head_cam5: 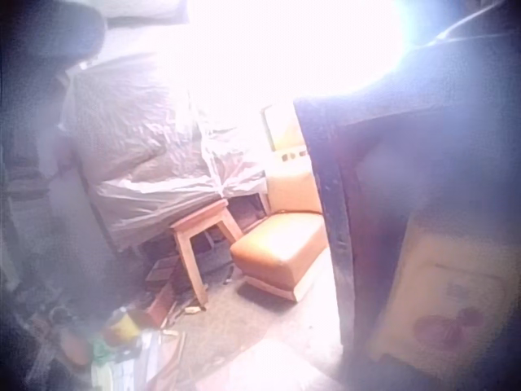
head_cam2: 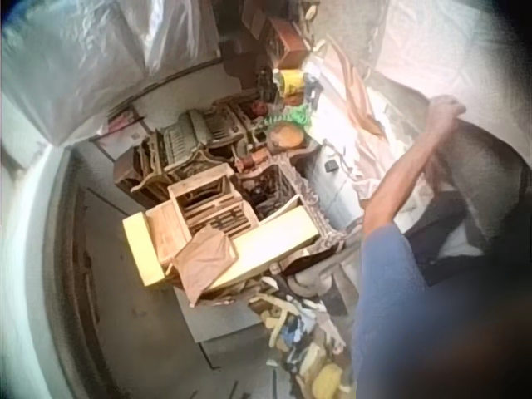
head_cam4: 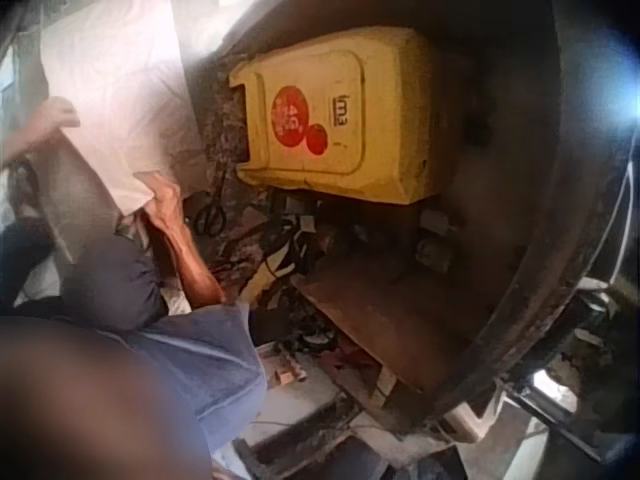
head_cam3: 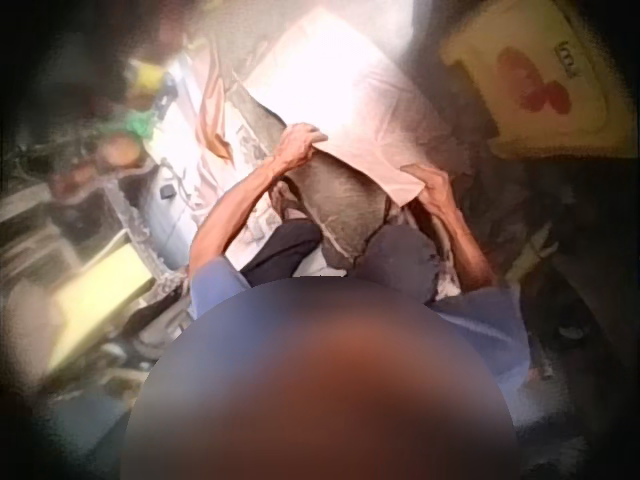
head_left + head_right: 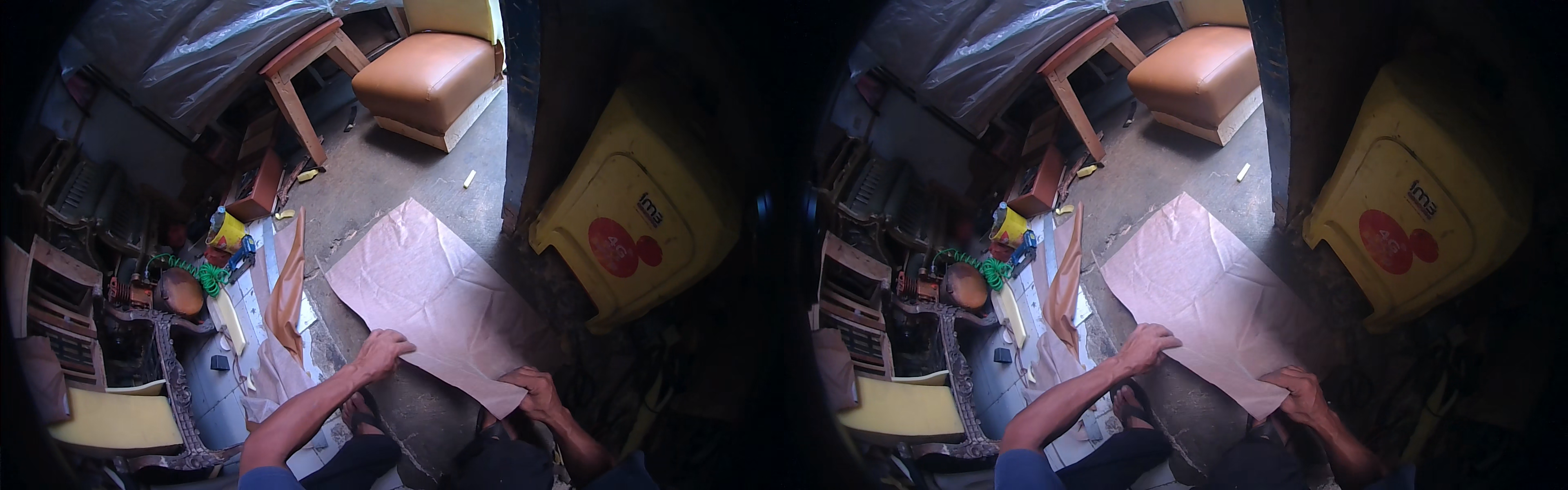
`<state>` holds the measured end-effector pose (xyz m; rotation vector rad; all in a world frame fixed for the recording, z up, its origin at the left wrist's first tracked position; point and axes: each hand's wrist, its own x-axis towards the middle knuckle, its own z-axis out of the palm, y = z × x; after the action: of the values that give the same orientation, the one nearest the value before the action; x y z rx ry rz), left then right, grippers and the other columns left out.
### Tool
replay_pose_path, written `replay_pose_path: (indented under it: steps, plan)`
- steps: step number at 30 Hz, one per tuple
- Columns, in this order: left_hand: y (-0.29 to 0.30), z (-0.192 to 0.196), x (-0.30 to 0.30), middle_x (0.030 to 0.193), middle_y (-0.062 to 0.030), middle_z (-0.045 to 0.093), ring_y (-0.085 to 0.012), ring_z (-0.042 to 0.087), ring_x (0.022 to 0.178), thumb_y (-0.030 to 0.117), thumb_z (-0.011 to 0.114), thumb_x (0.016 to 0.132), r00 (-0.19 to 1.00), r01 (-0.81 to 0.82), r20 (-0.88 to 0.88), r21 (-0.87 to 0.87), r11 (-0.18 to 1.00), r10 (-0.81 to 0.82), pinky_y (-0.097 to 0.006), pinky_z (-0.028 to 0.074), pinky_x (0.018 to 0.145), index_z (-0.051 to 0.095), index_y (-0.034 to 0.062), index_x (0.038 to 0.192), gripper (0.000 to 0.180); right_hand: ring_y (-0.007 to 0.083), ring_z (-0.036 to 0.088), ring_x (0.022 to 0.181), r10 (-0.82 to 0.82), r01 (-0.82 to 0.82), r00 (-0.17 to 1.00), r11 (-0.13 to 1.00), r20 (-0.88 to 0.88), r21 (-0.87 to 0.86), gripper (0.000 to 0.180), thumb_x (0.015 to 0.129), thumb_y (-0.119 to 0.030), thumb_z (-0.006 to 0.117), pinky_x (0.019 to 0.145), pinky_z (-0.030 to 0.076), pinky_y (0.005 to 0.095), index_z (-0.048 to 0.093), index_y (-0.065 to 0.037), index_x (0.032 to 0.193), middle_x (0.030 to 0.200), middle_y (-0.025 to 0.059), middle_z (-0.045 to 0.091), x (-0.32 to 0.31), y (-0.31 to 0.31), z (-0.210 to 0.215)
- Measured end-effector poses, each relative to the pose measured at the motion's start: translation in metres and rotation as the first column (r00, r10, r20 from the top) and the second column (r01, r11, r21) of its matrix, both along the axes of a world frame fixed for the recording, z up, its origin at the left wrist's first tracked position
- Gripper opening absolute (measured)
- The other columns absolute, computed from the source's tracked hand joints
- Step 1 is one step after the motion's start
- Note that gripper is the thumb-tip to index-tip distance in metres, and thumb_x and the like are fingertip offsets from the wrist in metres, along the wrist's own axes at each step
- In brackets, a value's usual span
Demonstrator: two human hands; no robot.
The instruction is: The person measures and marks a large sheet of light brown fabric on the floor using a tape measure and pencil. They cut the fabric with scissors, then drape and trim it over a chair seat to fit the cushion. The person continues cutting and adjusting the fabric to cover the chair.
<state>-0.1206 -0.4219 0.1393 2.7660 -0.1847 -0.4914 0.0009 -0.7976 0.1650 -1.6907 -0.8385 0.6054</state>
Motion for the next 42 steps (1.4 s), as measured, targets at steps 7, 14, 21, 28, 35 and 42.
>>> replay_pose_path:
  steps: [7,14,21,28,35,42]
  plan:
    - [0.007,0.007,-0.007,0.143,-0.0164,0.054,-0.036,0.049,0.134,0.031,0.079,0.084,0.981,-0.094,-0.171,-0.024,0.995,0.089,-0.049,0.04,0.108,0.05,0.0131,0.147,0.072,0.0286,0.071,0.086,0.021,0.005,0.981,0.991,0.193,-0.137,0.033,0.072,-0.003,0.07,0.081,0.053,0.0394,0.077,-0.006,0.104,0.092,0.0103,0.074,0.012,-0.003,0.041]
    - [-0.052,0.043,-0.005,0.106,-0.0136,0.073,-0.0224,0.07,0.101,0.019,0.074,0.093,0.908,-0.327,-0.1,-0.776,0.54,0.407,-0.033,0.051,0.089,0.069,0.0044,0.125,0.036,0.033,0.069,0.088,0.286,-0.205,0.912,0.939,0.294,-0.278,0.037,0.078,-0.018,0.078,0.081,0.053,0.0454,0.071,-0.009,0.113,0.091,0.0124,0.071,0.028,0.113,0.063]
    - [0.064,-0.044,-0.055,0.078,0.0087,0.057,-0.0016,0.045,0.071,0.033,0.061,0.105,0.423,-0.575,-0.369,-0.815,-0.069,0.828,-0.021,0.037,0.061,0.072,0.0035,0.099,0.032,0.0318,0.069,0.101,0.527,-0.225,0.832,0.608,0.174,-0.762,0.038,0.087,-0.029,0.074,0.094,0.048,0.0481,0.067,-0.016,0.122,0.1,0.0093,0.075,0.13,0.183,0.036]
    - [0.138,-0.132,-0.028,0.122,-0.0168,0.065,-0.0263,0.063,0.109,0.045,0.063,0.1,-0.037,-0.601,-0.358,-0.738,-0.307,0.933,-0.038,0.049,0.095,0.053,-0.005,0.133,0.061,0.0392,0.063,0.112,0.163,0.334,0.677,0.8,0.718,-0.497,0.039,0.09,-0.028,0.069,0.096,0.05,0.0514,0.065,-0.008,0.123,0.117,0.018,0.066,0.156,0.297,-0.014]
    - [0.152,-0.144,-0.035,0.12,-0.0299,0.065,-0.0436,0.065,0.112,0.028,0.073,0.091,-0.055,-0.874,-0.268,-0.453,-0.176,0.962,-0.049,0.05,0.098,0.058,-0.0074,0.126,0.052,0.0481,0.056,0.123,-0.196,0.354,0.935,0.459,0.295,-0.815,0.067,0.087,-0.04,0.073,0.104,0.047,0.0522,0.05,-0.003,0.138,0.133,0.0313,0.053,0.091,0.262,-0.091]
    - [0.211,-0.139,0.053,0.111,-0.0238,0.072,-0.0419,0.069,0.102,0.017,0.071,0.091,0.146,-0.929,-0.095,-0.355,0.103,0.985,-0.046,0.053,0.091,0.067,-0.002,0.119,0.034,0.0388,0.07,0.103,-0.533,0.516,0.829,0.615,0.169,-0.596,0.05,0.086,-0.035,0.071,0.093,0.052,0.0447,0.063,0.004,0.117,0.105,0.0262,0.071,0.064,0.223,-0.109]
